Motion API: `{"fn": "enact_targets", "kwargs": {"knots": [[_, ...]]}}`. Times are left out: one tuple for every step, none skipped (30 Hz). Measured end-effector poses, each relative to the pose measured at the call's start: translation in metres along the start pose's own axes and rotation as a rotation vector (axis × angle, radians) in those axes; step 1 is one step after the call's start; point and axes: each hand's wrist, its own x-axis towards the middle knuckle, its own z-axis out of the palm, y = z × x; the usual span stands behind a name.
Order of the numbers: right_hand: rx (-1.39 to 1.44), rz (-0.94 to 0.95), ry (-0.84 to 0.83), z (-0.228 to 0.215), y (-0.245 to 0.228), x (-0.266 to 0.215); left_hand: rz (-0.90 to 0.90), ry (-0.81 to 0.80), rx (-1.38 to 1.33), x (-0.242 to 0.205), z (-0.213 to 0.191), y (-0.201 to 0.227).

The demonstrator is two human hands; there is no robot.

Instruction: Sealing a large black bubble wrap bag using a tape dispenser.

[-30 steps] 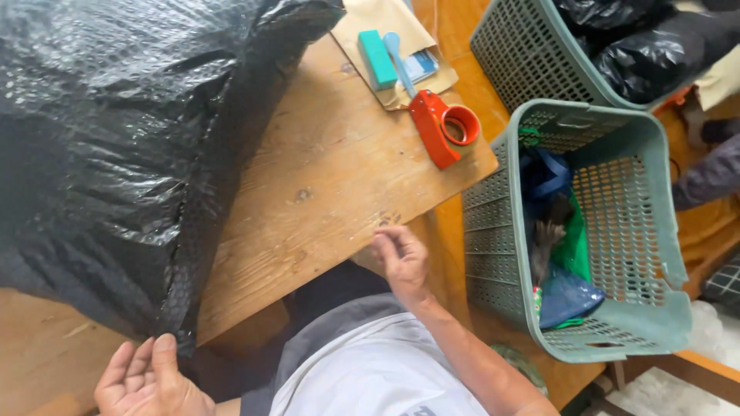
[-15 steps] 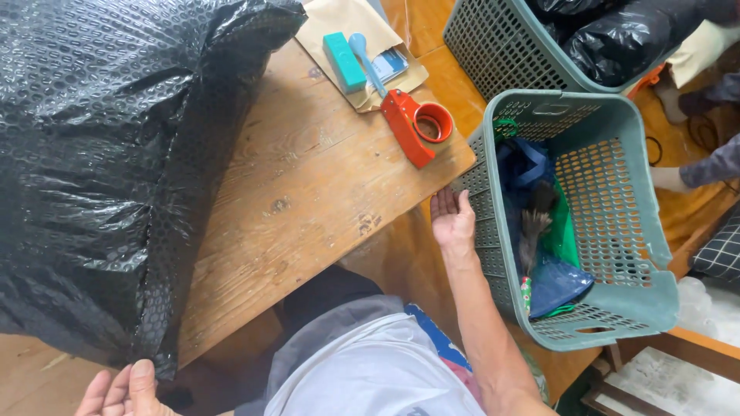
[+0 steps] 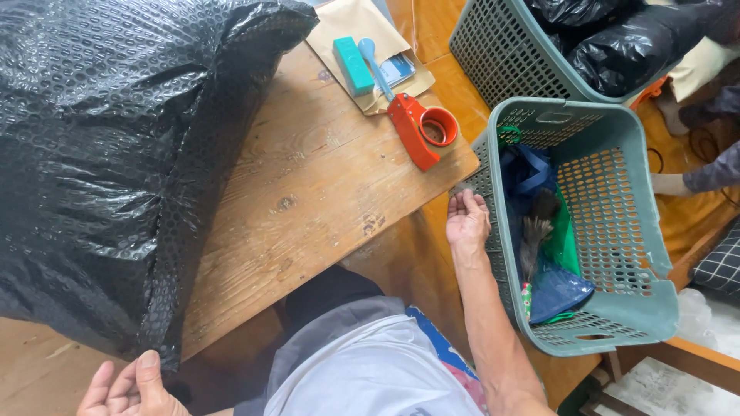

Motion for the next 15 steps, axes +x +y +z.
{"fn": "enact_targets", "kwargs": {"knots": [[-0.001, -0.001, -0.002, 0.008, -0.003, -0.013, -0.001, 0.001, -0.001, 0.0, 0.0, 0.003], [-0.031, -0.086, 0.004, 0.015, -0.007, -0.026, -0.002, -0.004, -0.01, -0.001, 0.001, 0.005], [-0.06, -0.17, 0.01, 0.023, -0.01, -0.039, -0.003, -0.009, -0.018, -0.001, 0.001, 0.008], [-0.062, -0.171, 0.005, 0.025, -0.013, -0.045, -0.005, -0.005, -0.019, -0.001, 0.003, 0.009], [-0.084, -0.259, -0.025, 0.027, -0.016, -0.051, -0.018, 0.003, -0.047, -0.002, 0.005, 0.011], [-0.108, -0.344, -0.058, 0.03, -0.018, -0.058, -0.032, 0.015, -0.072, -0.002, 0.005, 0.012], [-0.111, -0.34, -0.065, 0.029, -0.025, -0.066, -0.035, 0.023, -0.071, -0.004, 0.008, 0.008], [-0.155, -0.377, -0.126, 0.033, -0.026, -0.074, -0.055, 0.045, -0.154, -0.005, 0.009, 0.005], [-0.197, -0.415, -0.189, 0.038, -0.027, -0.083, -0.073, 0.067, -0.237, -0.004, 0.009, 0.001], [-0.203, -0.384, -0.224, 0.045, -0.029, -0.097, -0.069, 0.112, -0.226, -0.005, 0.011, 0.014], [-0.229, -0.384, -0.358, 0.051, -0.029, -0.113, -0.134, 0.067, -0.25, -0.005, 0.012, 0.026], [-0.254, -0.369, -0.509, 0.061, -0.026, -0.129, -0.2, 0.042, -0.272, -0.005, 0.009, 0.037], [-0.258, -0.324, -0.558, 0.07, -0.021, -0.153, -0.196, 0.106, -0.258, -0.005, 0.011, 0.04], [-0.406, -0.349, -0.737, 0.079, -0.016, -0.177, -0.221, 0.09, -0.301, -0.005, 0.012, 0.042], [-0.543, -0.383, -0.921, 0.087, -0.013, -0.201, -0.243, 0.074, -0.346, -0.003, 0.013, 0.043]]}}
